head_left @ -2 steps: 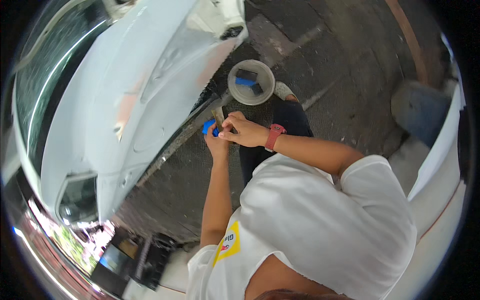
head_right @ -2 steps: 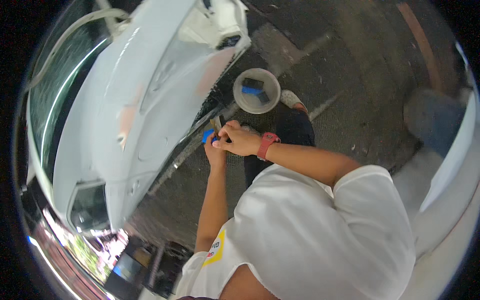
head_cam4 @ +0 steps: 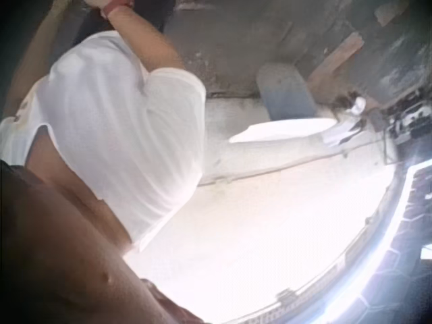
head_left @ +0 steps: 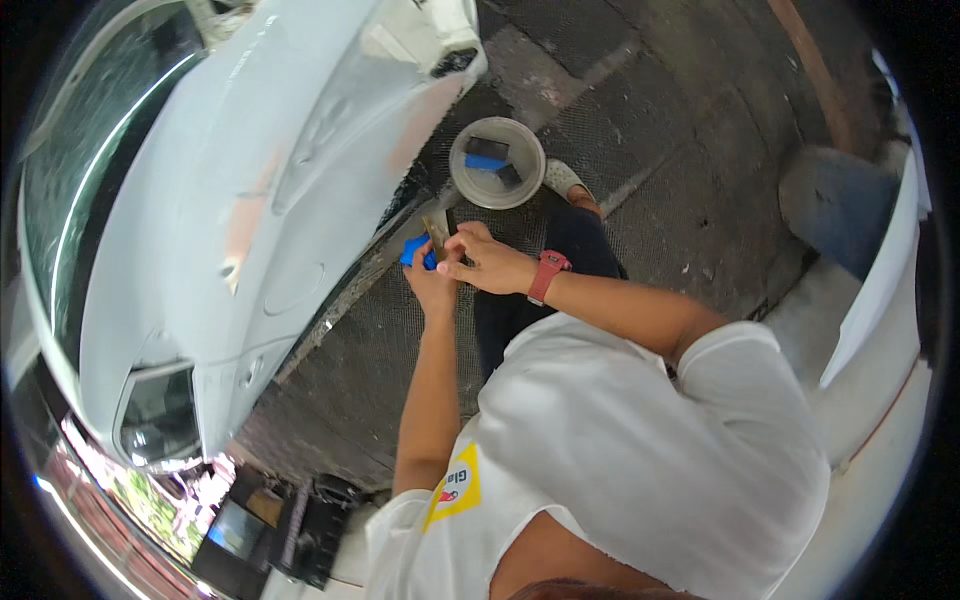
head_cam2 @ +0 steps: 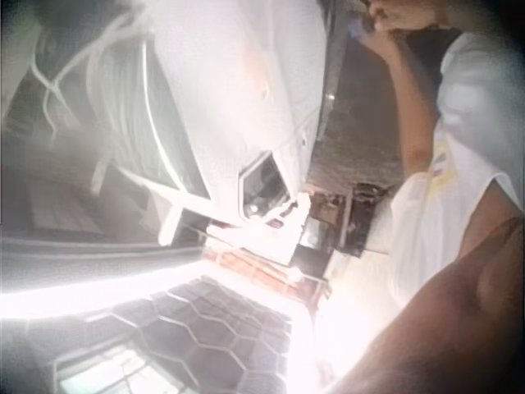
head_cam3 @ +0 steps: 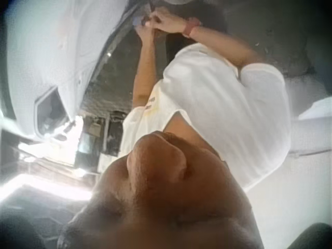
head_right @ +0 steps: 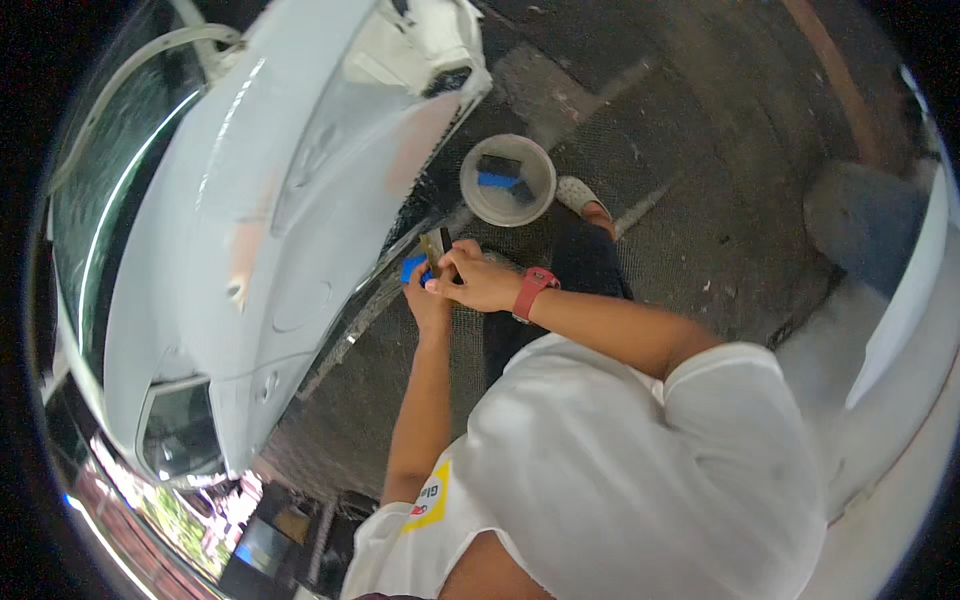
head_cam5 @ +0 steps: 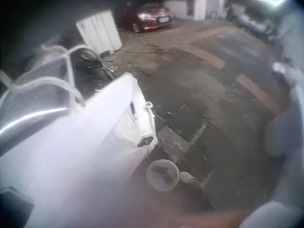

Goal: The person sands a white car hood with a sanding block in one hand while holding a blue cloth in the other. They repeatedly dip the sanding block into a bucket of water and continue sanding the same area of the hood.

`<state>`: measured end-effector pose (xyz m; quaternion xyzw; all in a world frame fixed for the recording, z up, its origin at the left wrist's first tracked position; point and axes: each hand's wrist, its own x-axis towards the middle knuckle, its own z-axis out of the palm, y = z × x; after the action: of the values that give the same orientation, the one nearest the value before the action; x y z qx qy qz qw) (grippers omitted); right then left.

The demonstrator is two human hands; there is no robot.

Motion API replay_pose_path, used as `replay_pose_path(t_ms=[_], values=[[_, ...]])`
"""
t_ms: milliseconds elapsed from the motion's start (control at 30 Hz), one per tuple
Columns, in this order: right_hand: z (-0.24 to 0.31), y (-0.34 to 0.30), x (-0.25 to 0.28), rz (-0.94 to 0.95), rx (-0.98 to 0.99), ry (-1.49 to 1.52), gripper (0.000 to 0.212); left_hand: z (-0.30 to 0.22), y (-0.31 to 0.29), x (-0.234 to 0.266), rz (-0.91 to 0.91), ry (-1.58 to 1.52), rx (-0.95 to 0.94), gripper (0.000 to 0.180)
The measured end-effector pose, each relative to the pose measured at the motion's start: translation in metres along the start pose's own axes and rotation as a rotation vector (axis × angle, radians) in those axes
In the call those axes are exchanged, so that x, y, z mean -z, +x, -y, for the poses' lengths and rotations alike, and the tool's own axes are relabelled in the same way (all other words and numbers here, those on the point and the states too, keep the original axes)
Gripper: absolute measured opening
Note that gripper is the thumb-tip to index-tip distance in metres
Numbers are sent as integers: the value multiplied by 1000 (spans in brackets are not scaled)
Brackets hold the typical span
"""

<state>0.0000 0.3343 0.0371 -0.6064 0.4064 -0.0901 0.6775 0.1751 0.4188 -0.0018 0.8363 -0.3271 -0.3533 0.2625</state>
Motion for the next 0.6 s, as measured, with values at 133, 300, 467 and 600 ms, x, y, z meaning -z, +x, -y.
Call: replay_pose_path(t_ms=[133, 300, 467, 600], values=[[-64, 21, -43, -400, -94, 120, 86, -9, 35, -26, 120, 298, -256, 71], [-155, 58, -61, -657, -290, 279, 92, 45, 73, -74, 507, 42, -212, 48], [-266, 87, -55, -752, -258, 473, 75, 69, 118, -149, 685, -309, 141, 63], [-331, 122, -8, -550, -341, 360, 67, 92, 186, -206, 730, -111, 121, 36]])
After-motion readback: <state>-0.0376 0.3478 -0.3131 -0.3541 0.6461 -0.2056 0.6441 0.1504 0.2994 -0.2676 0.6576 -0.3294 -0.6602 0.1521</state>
